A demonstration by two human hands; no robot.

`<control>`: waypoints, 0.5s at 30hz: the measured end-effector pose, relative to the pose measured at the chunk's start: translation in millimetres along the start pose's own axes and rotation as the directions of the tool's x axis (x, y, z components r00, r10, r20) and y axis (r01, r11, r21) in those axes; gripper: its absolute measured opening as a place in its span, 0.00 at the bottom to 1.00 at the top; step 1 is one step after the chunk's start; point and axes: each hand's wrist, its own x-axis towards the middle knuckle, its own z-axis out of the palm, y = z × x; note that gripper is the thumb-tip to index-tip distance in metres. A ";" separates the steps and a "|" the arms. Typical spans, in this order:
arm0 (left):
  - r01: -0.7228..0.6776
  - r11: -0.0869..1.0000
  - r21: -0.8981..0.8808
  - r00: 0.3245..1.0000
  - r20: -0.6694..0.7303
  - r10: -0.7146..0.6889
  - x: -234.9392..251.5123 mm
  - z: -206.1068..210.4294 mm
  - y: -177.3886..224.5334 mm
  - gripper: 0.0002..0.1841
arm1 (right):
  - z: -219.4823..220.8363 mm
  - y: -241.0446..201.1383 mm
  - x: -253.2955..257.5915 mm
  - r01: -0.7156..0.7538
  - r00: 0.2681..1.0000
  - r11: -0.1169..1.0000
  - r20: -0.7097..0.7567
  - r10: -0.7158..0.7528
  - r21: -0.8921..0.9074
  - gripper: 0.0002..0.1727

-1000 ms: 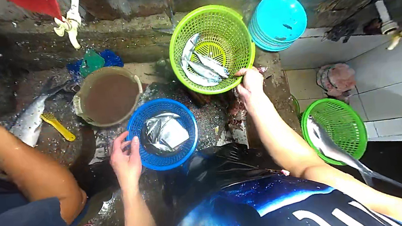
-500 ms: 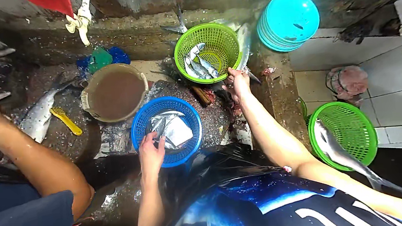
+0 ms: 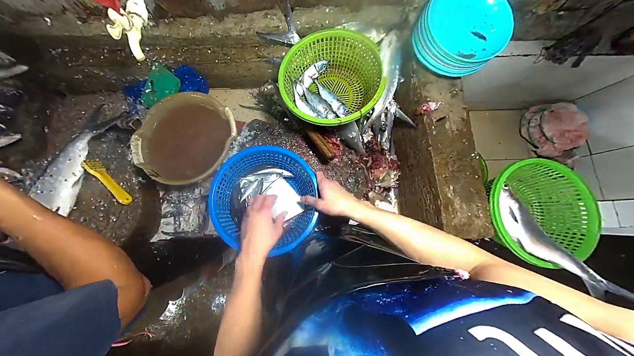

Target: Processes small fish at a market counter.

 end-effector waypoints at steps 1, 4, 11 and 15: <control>-0.026 0.996 0.085 0.996 0.082 0.019 4.6 7.0 6.0 0.27 | 0.6 -0.6 0.6 -0.007 1.000 1.000 0.015 0.007 -0.011 0.41; -0.066 0.959 0.277 0.971 0.239 -0.002 15.2 21.1 20.4 0.34 | -1.5 0.2 0.4 -0.015 1.000 0.998 0.021 0.016 -0.054 0.39; -0.223 0.873 0.433 0.930 0.362 0.058 26.7 10.7 31.8 0.29 | -4.2 5.1 -4.2 -0.014 0.999 0.999 0.028 0.015 -0.037 0.33; -0.344 0.835 0.430 0.890 0.433 0.143 26.8 6.9 24.2 0.31 | -1.8 4.0 -5.1 -0.008 1.000 1.000 0.013 0.008 -0.022 0.32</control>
